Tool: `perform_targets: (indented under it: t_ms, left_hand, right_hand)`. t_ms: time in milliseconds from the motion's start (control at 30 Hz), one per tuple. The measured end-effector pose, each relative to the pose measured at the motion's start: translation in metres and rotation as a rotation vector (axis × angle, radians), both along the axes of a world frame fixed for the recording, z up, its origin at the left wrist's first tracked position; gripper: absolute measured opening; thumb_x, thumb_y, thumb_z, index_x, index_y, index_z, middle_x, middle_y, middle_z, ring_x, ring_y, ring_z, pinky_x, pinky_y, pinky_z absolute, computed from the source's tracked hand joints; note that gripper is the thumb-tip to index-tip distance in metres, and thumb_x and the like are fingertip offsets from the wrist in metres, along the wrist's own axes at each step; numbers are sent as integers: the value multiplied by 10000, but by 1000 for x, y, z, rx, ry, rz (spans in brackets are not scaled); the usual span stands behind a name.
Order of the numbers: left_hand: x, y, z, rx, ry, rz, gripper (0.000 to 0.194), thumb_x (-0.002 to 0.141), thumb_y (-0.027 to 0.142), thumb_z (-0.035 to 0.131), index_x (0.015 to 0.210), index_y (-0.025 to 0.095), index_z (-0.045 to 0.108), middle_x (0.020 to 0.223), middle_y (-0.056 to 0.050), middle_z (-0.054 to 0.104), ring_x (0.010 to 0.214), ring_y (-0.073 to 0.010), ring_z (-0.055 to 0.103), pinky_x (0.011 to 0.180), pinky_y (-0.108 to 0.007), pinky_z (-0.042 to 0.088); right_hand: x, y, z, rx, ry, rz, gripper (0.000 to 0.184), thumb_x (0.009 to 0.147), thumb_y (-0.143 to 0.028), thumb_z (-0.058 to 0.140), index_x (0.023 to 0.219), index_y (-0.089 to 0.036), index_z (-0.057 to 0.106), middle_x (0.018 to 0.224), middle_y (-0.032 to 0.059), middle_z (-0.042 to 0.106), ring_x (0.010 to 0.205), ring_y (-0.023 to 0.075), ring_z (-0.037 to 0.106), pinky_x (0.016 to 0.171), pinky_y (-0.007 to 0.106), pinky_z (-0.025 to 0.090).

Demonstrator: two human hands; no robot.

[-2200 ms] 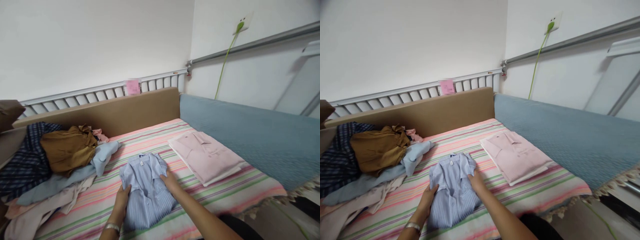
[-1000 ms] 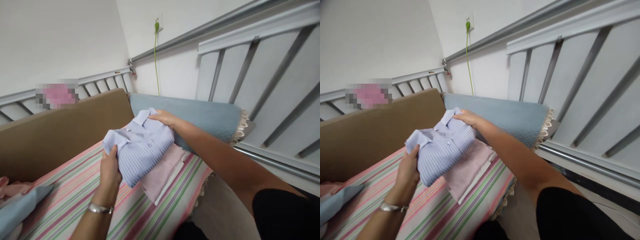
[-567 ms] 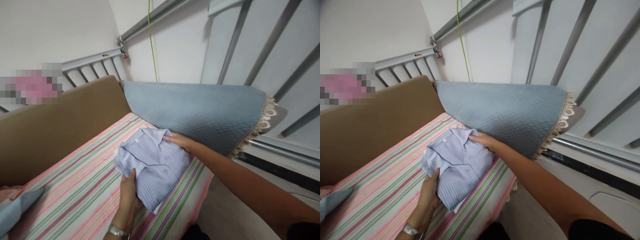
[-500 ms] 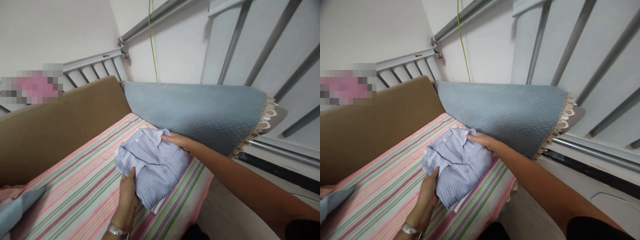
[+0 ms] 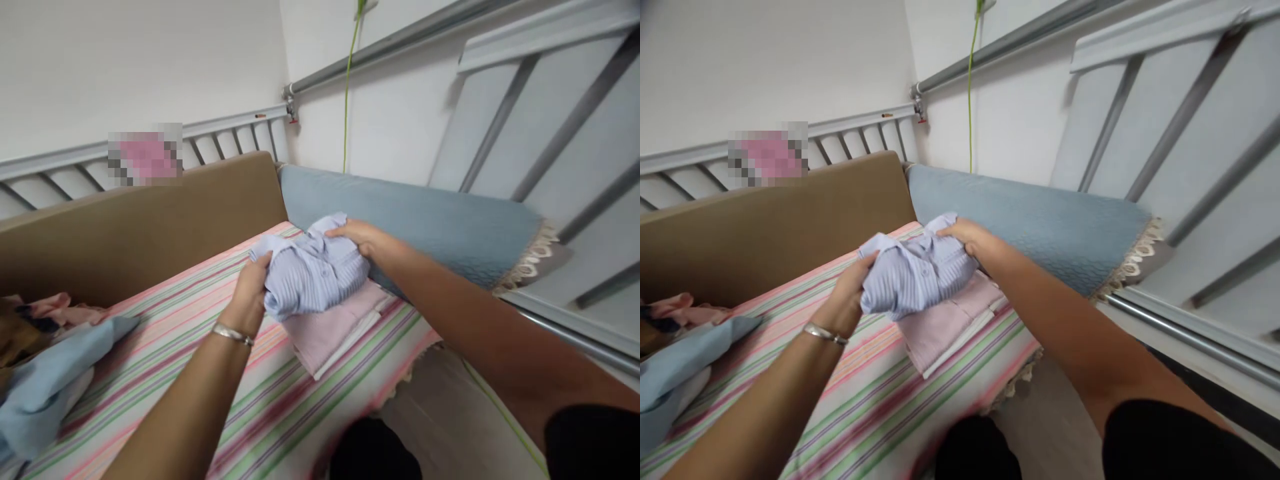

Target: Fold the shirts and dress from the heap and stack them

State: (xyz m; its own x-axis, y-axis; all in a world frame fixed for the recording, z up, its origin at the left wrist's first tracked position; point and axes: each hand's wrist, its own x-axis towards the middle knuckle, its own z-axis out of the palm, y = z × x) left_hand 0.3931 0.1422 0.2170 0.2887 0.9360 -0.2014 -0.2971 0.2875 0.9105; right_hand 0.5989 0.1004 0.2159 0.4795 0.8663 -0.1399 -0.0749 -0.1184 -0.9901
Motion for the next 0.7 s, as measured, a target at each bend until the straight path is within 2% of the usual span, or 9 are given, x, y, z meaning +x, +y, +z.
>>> perform_targets:
  t_ms: [100,167,233,333,500,600,700]
  left_hand:
    - [-12,2,42,16,-70,11,264,777,77,566,1039,62,594,959,-127,693,885,-203,670,872,-351,515]
    - [-19,-4,64,42,-102,11,256,776,68,570,1029,46,591,977,-141,683,908,-208,663,866,-346,522]
    - [-25,-13,82,68,-115,-2,230,785,73,564,1008,27,592,982,-153,675,938,-219,652,860,-346,527]
    - [-31,-27,99,107,-136,-29,188,799,73,543,969,12,598,979,-157,667,968,-233,640,855,-350,532]
    - [-34,-38,114,98,-192,-64,165,801,64,535,950,29,597,971,-149,667,964,-242,642,850,-366,539]
    - [-31,-38,115,95,-198,-49,188,798,66,545,977,34,591,980,-148,670,958,-237,644,844,-361,545]
    - [-26,-30,110,81,-201,-28,212,797,61,546,1004,32,586,993,-146,668,951,-223,645,845,-348,543]
  right_hand:
    - [-9,-4,54,32,14,18,222,737,-6,580,955,-48,593,857,96,696,805,152,650,819,363,483]
    - [-15,-10,82,41,-1,9,204,754,-2,573,957,-14,587,893,107,692,868,163,645,849,382,461]
    - [-19,-18,104,45,-16,24,166,771,-1,558,933,26,582,927,128,684,926,179,634,855,381,449]
    - [-23,-30,129,55,-33,70,132,804,-11,521,893,66,581,991,163,667,1017,200,599,842,327,450]
    - [-25,-42,154,42,-61,68,156,818,-10,500,926,39,601,1106,171,634,1094,223,559,841,316,455]
    - [-24,-40,157,22,-78,78,142,811,-10,512,904,31,611,1053,150,664,1014,182,607,843,316,458]
    - [-23,-26,152,0,-87,104,146,813,-14,512,909,46,603,1005,141,679,960,153,626,849,293,449]
